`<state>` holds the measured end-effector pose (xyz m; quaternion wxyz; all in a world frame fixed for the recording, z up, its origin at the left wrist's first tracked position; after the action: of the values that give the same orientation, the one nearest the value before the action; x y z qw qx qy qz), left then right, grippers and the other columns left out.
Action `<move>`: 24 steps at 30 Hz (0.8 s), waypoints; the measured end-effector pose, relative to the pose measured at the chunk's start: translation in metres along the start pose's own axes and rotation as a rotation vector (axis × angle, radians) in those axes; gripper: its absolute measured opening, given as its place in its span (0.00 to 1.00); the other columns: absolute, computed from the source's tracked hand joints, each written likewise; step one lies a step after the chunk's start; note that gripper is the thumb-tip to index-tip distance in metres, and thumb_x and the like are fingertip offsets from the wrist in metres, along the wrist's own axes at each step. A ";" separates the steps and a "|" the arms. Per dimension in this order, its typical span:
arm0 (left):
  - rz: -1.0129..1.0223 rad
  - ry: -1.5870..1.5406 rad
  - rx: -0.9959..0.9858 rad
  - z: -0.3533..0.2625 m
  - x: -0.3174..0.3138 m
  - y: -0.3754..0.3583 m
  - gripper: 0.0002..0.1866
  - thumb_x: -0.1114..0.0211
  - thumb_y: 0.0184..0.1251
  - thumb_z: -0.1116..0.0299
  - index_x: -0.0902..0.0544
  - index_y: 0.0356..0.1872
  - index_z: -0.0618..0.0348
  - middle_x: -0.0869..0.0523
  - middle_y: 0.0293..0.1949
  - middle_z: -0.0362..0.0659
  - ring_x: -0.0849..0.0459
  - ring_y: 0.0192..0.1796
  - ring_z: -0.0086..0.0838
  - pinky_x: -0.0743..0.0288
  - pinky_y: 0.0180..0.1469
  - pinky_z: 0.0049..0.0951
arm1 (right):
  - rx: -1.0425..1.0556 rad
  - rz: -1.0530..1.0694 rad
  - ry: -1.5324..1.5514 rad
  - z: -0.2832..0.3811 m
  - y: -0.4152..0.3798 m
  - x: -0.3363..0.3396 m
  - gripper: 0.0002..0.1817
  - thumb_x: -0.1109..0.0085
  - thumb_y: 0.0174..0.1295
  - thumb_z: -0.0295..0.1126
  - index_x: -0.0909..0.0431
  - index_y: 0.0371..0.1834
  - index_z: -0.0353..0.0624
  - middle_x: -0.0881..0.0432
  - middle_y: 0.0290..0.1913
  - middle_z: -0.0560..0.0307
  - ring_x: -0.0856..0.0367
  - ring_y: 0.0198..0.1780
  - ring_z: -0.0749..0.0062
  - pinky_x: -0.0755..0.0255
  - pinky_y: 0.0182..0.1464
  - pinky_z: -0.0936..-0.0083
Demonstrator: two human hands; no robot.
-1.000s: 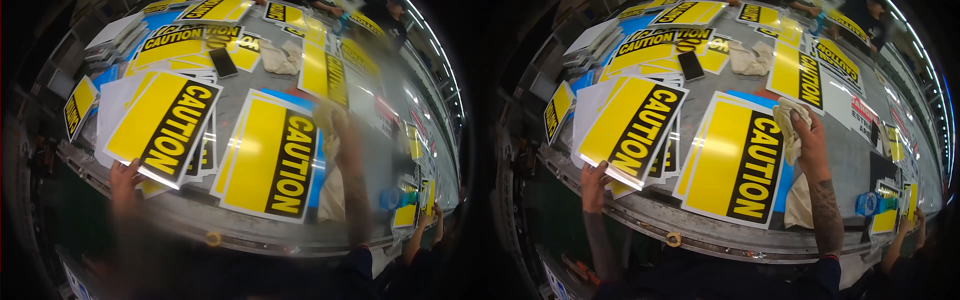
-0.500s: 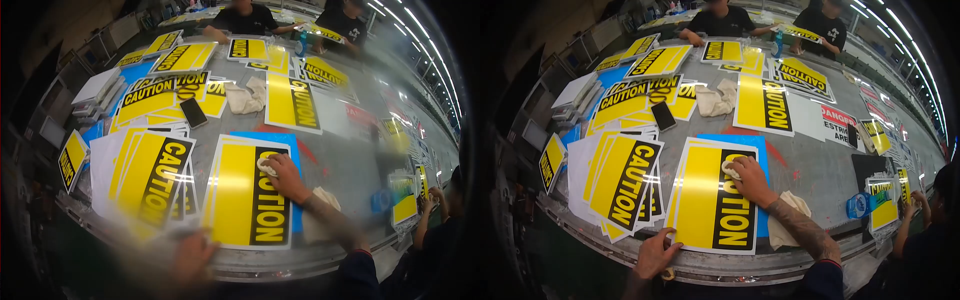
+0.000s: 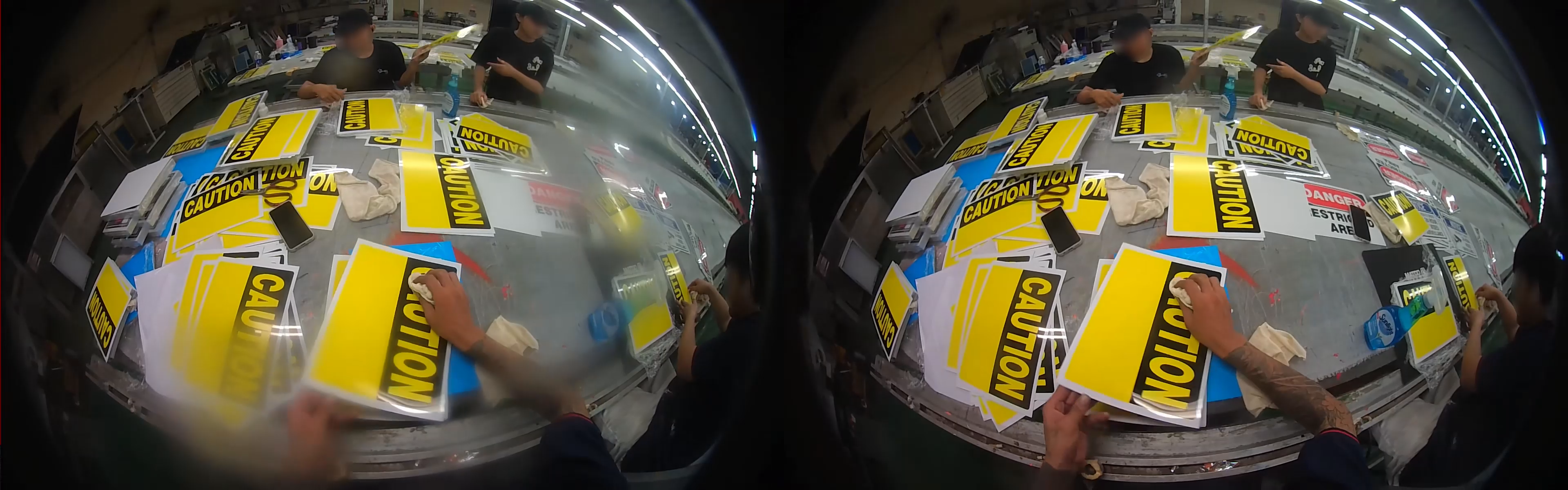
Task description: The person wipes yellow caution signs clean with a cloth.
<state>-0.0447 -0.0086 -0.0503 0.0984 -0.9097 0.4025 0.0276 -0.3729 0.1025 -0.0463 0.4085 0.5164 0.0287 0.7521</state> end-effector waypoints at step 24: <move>0.047 -0.468 0.283 0.048 -0.004 0.055 0.23 0.45 0.90 0.66 0.33 0.78 0.61 0.18 0.70 0.53 0.12 0.67 0.48 0.10 0.62 0.61 | 0.618 0.345 0.213 0.123 -0.071 -0.037 0.18 0.34 0.67 0.28 0.15 0.60 0.45 0.16 0.62 0.49 0.18 0.65 0.52 0.25 0.69 0.57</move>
<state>-0.0862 -0.0322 -0.1058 0.3141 -0.8462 0.3896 0.1827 -0.2286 0.0792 -0.0499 0.0949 0.5314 0.2094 0.8153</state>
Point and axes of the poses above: each hand's wrist, its own y-axis towards the middle knuckle, its own x-axis out of the back of the hand, z = x × y, the point moved 6 cm from there along y, towards the middle knuckle
